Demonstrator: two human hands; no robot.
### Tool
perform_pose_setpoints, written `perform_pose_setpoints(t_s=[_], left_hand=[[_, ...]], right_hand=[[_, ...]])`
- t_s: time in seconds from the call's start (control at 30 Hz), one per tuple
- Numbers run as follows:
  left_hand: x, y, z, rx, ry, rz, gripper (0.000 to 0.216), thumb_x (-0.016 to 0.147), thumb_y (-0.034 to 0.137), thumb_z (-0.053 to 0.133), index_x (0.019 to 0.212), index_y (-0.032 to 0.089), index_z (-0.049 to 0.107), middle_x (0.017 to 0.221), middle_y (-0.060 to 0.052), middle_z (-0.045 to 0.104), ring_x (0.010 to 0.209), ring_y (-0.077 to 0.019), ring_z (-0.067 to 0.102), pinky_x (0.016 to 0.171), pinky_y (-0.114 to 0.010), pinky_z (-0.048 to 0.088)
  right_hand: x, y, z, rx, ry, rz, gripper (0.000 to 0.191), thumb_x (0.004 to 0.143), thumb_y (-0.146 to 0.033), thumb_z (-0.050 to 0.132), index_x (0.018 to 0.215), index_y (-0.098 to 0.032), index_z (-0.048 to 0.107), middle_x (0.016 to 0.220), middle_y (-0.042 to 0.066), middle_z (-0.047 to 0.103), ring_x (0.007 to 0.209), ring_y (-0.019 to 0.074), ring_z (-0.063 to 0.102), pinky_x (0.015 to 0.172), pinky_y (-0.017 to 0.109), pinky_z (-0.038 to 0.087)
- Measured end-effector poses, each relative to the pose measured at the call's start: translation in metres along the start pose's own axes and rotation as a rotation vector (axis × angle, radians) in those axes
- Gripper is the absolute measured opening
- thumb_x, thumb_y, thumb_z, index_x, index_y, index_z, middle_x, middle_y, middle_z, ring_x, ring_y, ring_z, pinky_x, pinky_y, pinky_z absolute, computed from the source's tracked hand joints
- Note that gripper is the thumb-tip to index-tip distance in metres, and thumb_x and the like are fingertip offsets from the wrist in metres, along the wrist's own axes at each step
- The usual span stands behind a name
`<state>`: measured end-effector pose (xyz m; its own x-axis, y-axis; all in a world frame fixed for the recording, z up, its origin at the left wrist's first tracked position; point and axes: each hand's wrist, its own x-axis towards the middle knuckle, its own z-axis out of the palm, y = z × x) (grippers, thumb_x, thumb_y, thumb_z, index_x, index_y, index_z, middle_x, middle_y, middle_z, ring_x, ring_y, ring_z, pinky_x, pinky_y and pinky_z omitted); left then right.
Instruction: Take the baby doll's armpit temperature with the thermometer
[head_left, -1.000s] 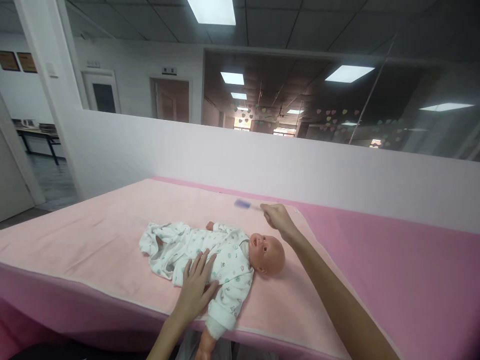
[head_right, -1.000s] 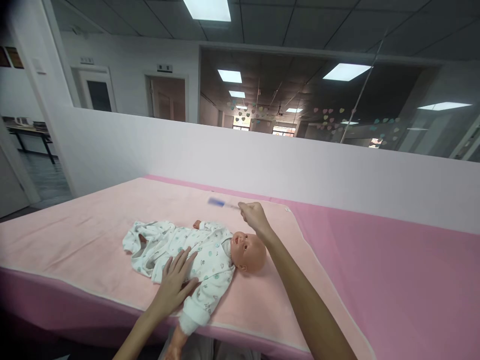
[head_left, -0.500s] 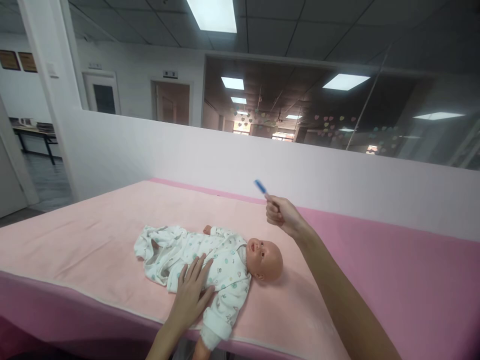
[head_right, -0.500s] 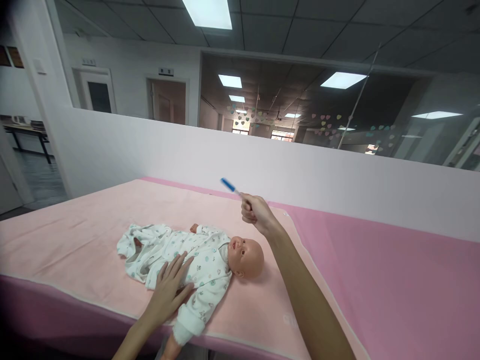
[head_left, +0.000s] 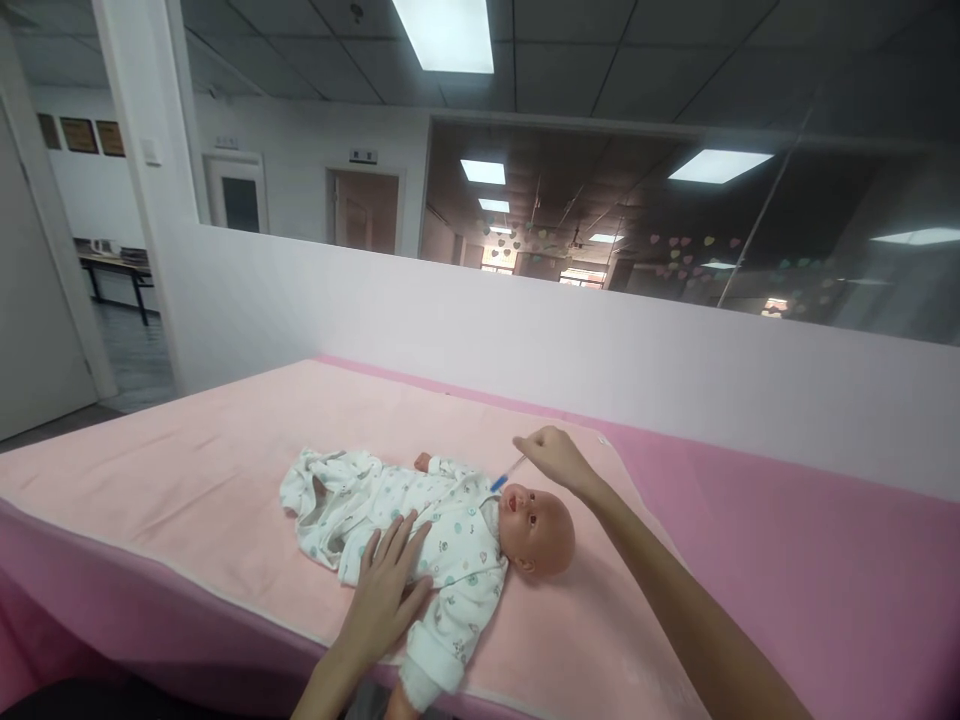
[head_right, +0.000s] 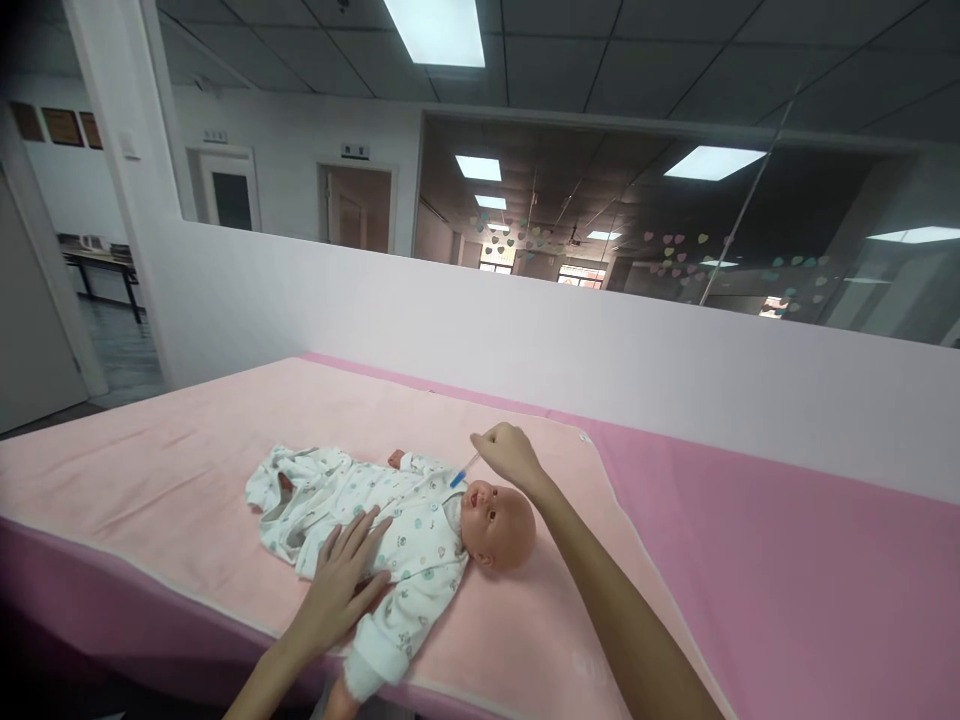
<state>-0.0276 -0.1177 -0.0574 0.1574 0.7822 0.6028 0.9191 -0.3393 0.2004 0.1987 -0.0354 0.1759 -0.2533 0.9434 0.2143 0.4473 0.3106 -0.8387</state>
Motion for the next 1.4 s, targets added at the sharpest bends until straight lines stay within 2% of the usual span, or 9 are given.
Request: perform_pose_setpoints(t_s=[0.07, 0.17, 0.3, 0.43, 0.6, 0.77, 1.07, 1.23, 1.4], left_hand=[[0.0, 0.001, 0.0, -0.041, -0.01, -0.02, 0.058, 0.084, 0.031, 0.044, 0.139, 0.027, 0.026, 0.144, -0.006, 0.029, 0.131, -0.0284, 0.025, 0.105, -0.049, 0.019], [0.003, 0.008, -0.002, -0.116, 0.013, -0.108, 0.05, 0.086, 0.035, 0.041, 0.135, 0.029, 0.033, 0.142, -0.005, 0.032, 0.131, -0.0279, 0.025, 0.104, -0.053, 0.017], [0.024, 0.024, -0.011, -0.173, 0.087, -0.149, 0.039, 0.088, 0.034, 0.037, 0.126, 0.029, 0.044, 0.138, -0.004, 0.037, 0.129, -0.0253, 0.027, 0.104, -0.053, 0.018], [0.059, 0.038, -0.012, -0.154, 0.088, -0.015, 0.033, 0.087, 0.031, 0.039, 0.118, 0.027, 0.052, 0.138, -0.005, 0.037, 0.126, -0.0251, 0.032, 0.104, -0.051, 0.019], [0.086, 0.045, 0.006, -0.079, 0.104, 0.018, 0.027, 0.087, 0.026, 0.04, 0.103, 0.027, 0.062, 0.129, -0.005, 0.048, 0.119, -0.0261, 0.04, 0.101, -0.053, 0.021], [0.084, 0.047, 0.02, -0.08, 0.209, 0.004, 0.025, 0.087, 0.023, 0.04, 0.097, 0.022, 0.063, 0.115, -0.008, 0.058, 0.11, -0.0243, 0.048, 0.097, -0.046, 0.03], [0.072, 0.045, 0.021, -0.242, 0.262, 0.046, 0.019, 0.086, 0.017, 0.04, 0.092, 0.02, 0.058, 0.094, -0.005, 0.064, 0.095, -0.0203, 0.054, 0.086, -0.038, 0.038], [0.07, 0.044, 0.023, -0.289, 0.292, 0.057, 0.019, 0.086, 0.014, 0.038, 0.09, 0.019, 0.056, 0.093, -0.005, 0.064, 0.094, -0.0198, 0.053, 0.084, -0.037, 0.039], [0.069, 0.045, 0.022, -0.296, 0.274, 0.013, 0.018, 0.087, 0.015, 0.038, 0.088, 0.018, 0.055, 0.085, -0.004, 0.062, 0.084, -0.0189, 0.054, 0.078, -0.035, 0.04]], right_hand=[[-0.004, 0.006, 0.003, 0.079, 0.012, 0.023, 0.042, 0.073, -0.036, 0.048, 0.044, -0.022, 0.022, 0.04, -0.008, 0.018, 0.039, 0.0047, 0.012, 0.038, 0.022, 0.011], [-0.022, 0.017, 0.008, 0.081, 0.149, -0.018, 0.044, 0.074, -0.041, 0.047, 0.045, -0.022, 0.021, 0.043, -0.007, 0.018, 0.041, 0.0058, 0.016, 0.039, 0.022, 0.014], [-0.081, 0.057, 0.02, -0.057, 0.289, -0.018, 0.043, 0.077, -0.047, 0.041, 0.049, -0.021, 0.022, 0.048, -0.004, 0.021, 0.046, 0.0081, 0.023, 0.042, 0.022, 0.019], [-0.154, 0.118, 0.042, -0.354, 0.662, 0.148, 0.04, 0.082, -0.044, 0.035, 0.052, -0.021, 0.02, 0.05, -0.003, 0.02, 0.045, 0.0093, 0.024, 0.041, 0.022, 0.021], [-0.187, 0.165, 0.061, -0.742, 0.757, 0.173, 0.046, 0.086, -0.042, 0.035, 0.045, -0.021, 0.038, 0.04, -0.001, 0.038, 0.037, 0.0109, 0.03, 0.038, 0.022, 0.023], [-0.173, 0.163, 0.071, -1.1, 0.642, 0.07, 0.049, 0.089, -0.035, 0.031, 0.049, -0.019, 0.055, 0.043, 0.006, 0.053, 0.04, 0.0155, 0.049, 0.043, 0.025, 0.022], [-0.154, 0.164, 0.104, -1.131, 0.291, 0.236, 0.042, 0.09, -0.037, 0.039, 0.062, -0.018, 0.064, 0.051, 0.008, 0.062, 0.046, 0.0174, 0.059, 0.041, 0.021, 0.029], [-0.146, 0.169, 0.108, -1.121, 0.242, 0.208, 0.04, 0.09, -0.03, 0.037, 0.062, -0.02, 0.064, 0.05, 0.006, 0.061, 0.048, 0.0179, 0.061, 0.042, 0.021, 0.03], [-0.142, 0.171, 0.097, -1.043, 0.266, 0.097, 0.043, 0.087, -0.039, 0.044, 0.051, -0.02, 0.058, 0.048, 0.006, 0.06, 0.044, 0.0161, 0.058, 0.039, 0.021, 0.025]])
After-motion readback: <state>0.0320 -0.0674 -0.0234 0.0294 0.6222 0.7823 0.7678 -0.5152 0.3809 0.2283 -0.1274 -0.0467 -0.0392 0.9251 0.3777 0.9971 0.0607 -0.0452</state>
